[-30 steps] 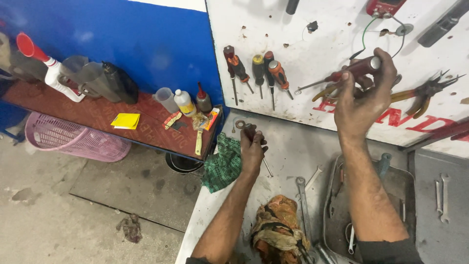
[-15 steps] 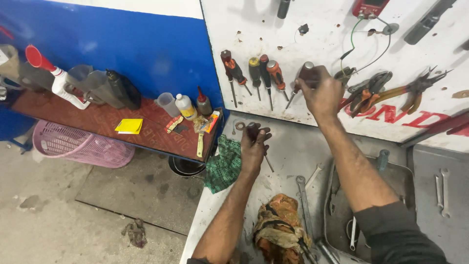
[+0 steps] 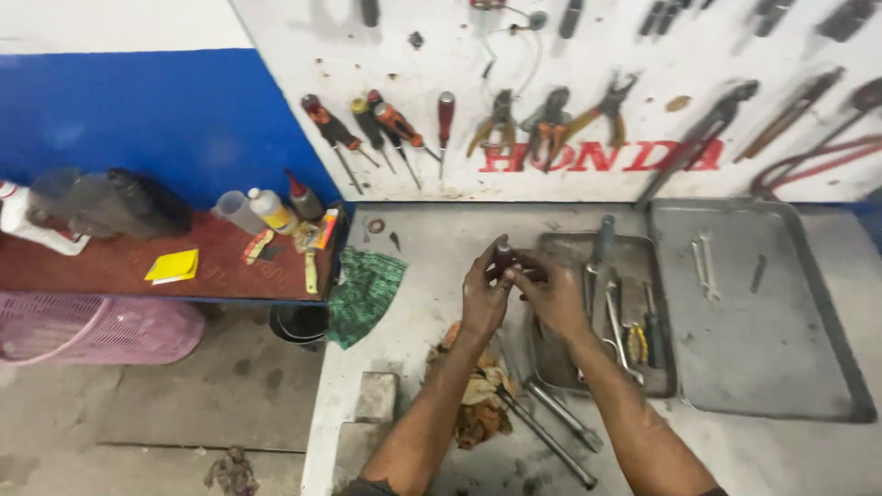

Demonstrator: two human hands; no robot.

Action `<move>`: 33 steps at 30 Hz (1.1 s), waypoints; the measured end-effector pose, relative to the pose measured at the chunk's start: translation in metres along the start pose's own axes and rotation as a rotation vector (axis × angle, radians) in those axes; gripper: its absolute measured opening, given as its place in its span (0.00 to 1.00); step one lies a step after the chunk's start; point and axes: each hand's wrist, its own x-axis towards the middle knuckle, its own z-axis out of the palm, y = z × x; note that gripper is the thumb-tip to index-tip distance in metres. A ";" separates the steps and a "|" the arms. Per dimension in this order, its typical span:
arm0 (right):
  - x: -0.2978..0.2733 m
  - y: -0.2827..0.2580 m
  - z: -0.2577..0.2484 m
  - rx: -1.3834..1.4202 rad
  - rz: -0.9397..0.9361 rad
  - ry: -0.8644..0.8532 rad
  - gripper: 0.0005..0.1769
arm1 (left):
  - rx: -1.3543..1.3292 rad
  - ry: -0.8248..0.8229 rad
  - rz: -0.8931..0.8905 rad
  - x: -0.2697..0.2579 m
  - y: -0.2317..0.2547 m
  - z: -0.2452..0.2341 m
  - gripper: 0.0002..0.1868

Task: The person organizes various tools, including wrenches, pliers, and screwdrivers, from a metal tray onto a wall-mounted rack. After arranging the tools, the person uses a cloth to wipe the workbench surface clean.

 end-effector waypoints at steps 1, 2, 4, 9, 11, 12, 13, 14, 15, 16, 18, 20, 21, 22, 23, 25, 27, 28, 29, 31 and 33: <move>-0.012 0.001 -0.015 -0.034 0.022 0.040 0.15 | 0.038 -0.011 0.052 -0.009 -0.001 0.016 0.30; -0.021 0.002 -0.027 -0.040 0.030 0.058 0.15 | 0.031 -0.030 0.051 -0.017 -0.007 0.031 0.30; -0.040 0.006 -0.050 -0.064 0.011 0.107 0.23 | 0.176 -0.074 0.133 -0.037 -0.020 0.060 0.26; -0.073 0.005 -0.113 -0.230 -0.002 0.188 0.22 | 0.103 -0.166 0.066 -0.074 0.014 0.111 0.23; -0.082 0.000 -0.128 -0.277 -0.033 0.203 0.22 | 0.096 -0.203 0.019 -0.085 0.018 0.118 0.21; -0.083 0.000 -0.133 -0.230 -0.012 0.213 0.21 | 0.197 -0.178 0.039 -0.087 0.005 0.122 0.18; -0.083 0.000 -0.137 -0.184 0.009 0.223 0.21 | 0.298 -0.154 0.056 -0.089 -0.007 0.124 0.15; -0.084 0.000 -0.138 -0.172 -0.001 0.202 0.21 | 0.310 -0.130 0.055 -0.089 0.000 0.125 0.15; -0.084 -0.001 -0.138 -0.186 -0.036 0.199 0.21 | 0.332 -0.107 0.058 -0.088 0.008 0.126 0.15; -0.082 -0.001 -0.138 -0.201 -0.075 0.199 0.22 | 0.352 -0.084 0.064 -0.084 0.014 0.128 0.15; -0.070 -0.009 -0.129 -0.127 -0.110 0.164 0.20 | 0.396 0.002 0.095 -0.083 0.037 0.119 0.16; -0.059 -0.009 -0.114 -0.055 -0.137 0.134 0.19 | 0.439 0.080 0.123 -0.076 0.042 0.108 0.17; -0.052 -0.005 -0.103 -0.003 -0.145 0.107 0.18 | 0.436 0.114 0.090 -0.069 0.037 0.100 0.17; -0.044 -0.001 -0.091 0.049 -0.152 0.079 0.17 | 0.434 0.149 0.056 -0.061 0.032 0.091 0.18; -0.036 -0.003 -0.083 0.057 -0.158 0.064 0.17 | 0.441 0.165 0.055 -0.054 0.039 0.082 0.18; -0.019 -0.006 -0.064 0.101 -0.129 0.024 0.14 | 0.348 0.216 -0.019 -0.039 0.051 0.061 0.20; -0.007 -0.002 -0.043 0.165 -0.096 0.017 0.14 | 0.345 0.253 -0.021 -0.018 0.050 0.038 0.22; -0.001 0.001 -0.033 0.222 -0.056 0.022 0.14 | 0.337 0.276 -0.025 -0.008 0.049 0.027 0.23; 0.003 -0.002 -0.024 0.227 -0.059 0.015 0.14 | 0.342 0.284 -0.024 0.005 0.052 0.017 0.23; 0.006 -0.007 -0.008 0.272 0.035 0.002 0.14 | 0.383 0.388 0.115 0.028 0.058 0.000 0.20; 0.008 -0.002 0.003 0.263 0.065 -0.014 0.14 | 0.438 0.442 0.161 0.064 0.051 -0.019 0.21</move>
